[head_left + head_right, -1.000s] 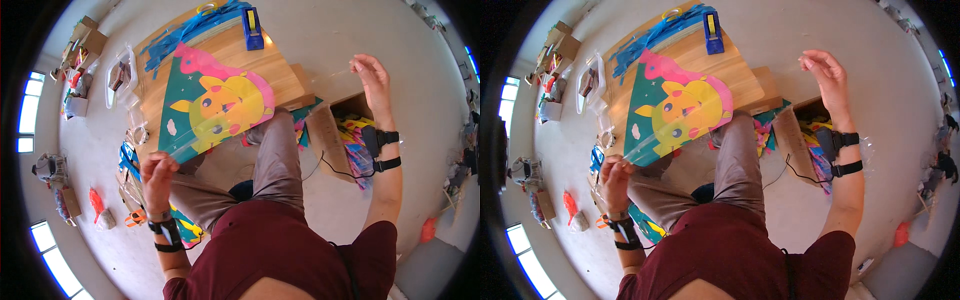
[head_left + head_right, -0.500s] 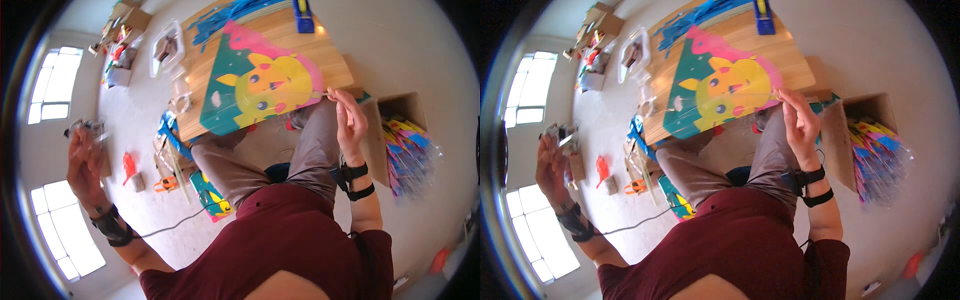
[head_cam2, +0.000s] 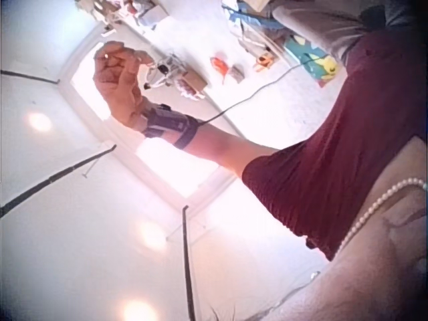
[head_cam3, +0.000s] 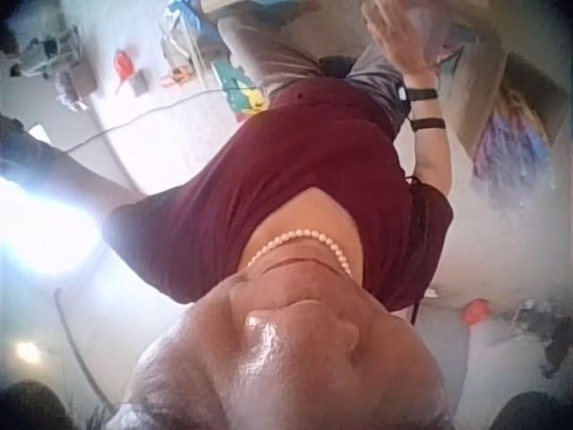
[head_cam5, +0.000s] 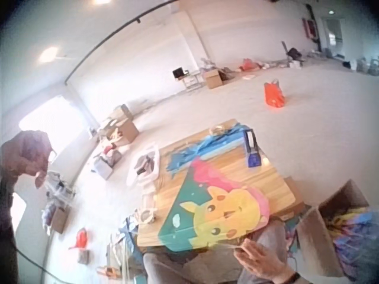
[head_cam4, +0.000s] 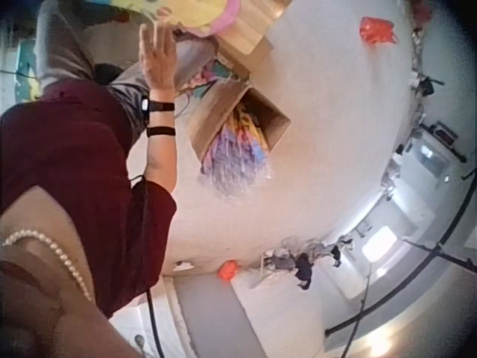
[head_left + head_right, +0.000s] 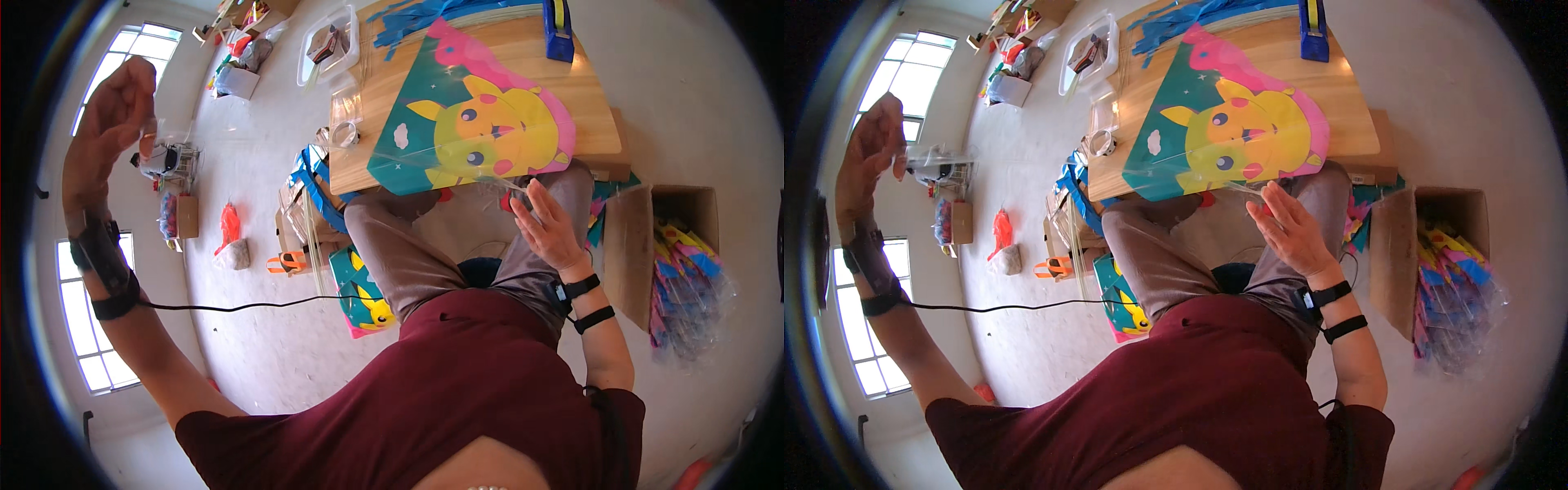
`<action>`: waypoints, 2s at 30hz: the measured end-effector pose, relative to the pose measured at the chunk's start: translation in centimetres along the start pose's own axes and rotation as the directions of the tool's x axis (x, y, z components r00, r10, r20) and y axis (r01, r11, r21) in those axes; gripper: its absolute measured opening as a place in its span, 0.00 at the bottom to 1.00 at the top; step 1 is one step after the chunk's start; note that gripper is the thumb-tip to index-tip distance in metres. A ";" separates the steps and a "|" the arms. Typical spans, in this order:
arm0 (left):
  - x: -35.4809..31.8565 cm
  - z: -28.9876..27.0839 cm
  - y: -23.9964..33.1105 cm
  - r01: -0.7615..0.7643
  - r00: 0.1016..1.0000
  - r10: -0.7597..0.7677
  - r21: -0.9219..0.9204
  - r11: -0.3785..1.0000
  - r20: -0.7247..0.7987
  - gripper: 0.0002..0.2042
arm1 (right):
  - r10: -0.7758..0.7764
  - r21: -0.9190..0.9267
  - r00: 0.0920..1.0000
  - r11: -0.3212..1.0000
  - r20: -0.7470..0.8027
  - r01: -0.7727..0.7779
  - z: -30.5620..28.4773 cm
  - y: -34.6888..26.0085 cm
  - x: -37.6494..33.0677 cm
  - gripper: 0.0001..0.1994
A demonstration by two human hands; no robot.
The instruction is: Assembling a Pikachu-themed kite by attaching rods and securing them with tape and string.
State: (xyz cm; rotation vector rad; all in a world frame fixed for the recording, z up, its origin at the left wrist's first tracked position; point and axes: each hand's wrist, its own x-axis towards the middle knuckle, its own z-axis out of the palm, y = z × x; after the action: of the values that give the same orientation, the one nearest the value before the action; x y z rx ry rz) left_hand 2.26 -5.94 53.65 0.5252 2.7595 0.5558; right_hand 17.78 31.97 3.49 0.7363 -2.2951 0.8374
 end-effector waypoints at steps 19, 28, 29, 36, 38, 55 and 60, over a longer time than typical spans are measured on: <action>-1.0 0.5 -1.9 -0.035 0.984 0.038 -0.024 0.999 0.173 0.29 | -0.010 0.027 0.981 1.000 0.192 0.005 0.6 -1.9 -3.3 0.32; -5.3 2.9 -5.4 0.002 0.988 0.032 -0.222 0.975 0.149 0.28 | 0.003 0.118 0.966 0.992 0.260 -0.034 1.1 -2.7 -5.1 0.32; -5.7 3.2 -5.6 0.006 0.989 0.027 -0.225 0.974 0.145 0.28 | -0.003 0.136 0.965 0.990 0.264 -0.034 1.0 -2.7 -5.0 0.32; -4.9 5.7 -2.7 0.082 0.977 -0.056 -0.118 0.990 0.207 0.23 | 0.049 0.160 0.989 0.984 0.142 -0.072 -1.4 -2.9 2.4 0.28; -3.6 6.4 -0.7 0.015 0.949 -0.056 0.133 0.991 0.310 0.22 | 0.029 0.147 0.995 0.988 0.094 -0.043 -2.9 -3.1 6.7 0.25; 4.8 10.1 11.6 -0.485 0.798 0.442 0.000 0.875 0.409 0.14 | 0.114 0.879 0.954 0.372 0.277 -0.300 -13.2 -7.5 27.8 0.26; 6.7 10.4 13.3 -0.469 0.736 0.482 -0.157 0.869 0.475 0.14 | 0.188 0.850 0.926 0.370 0.327 -0.375 -14.2 -6.0 27.0 0.22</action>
State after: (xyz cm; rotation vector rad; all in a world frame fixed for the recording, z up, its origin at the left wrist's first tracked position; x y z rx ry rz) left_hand 3.65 11.44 48.68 1.2052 2.1040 0.4713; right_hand 8.08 30.12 32.92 0.8459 -1.9728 2.3950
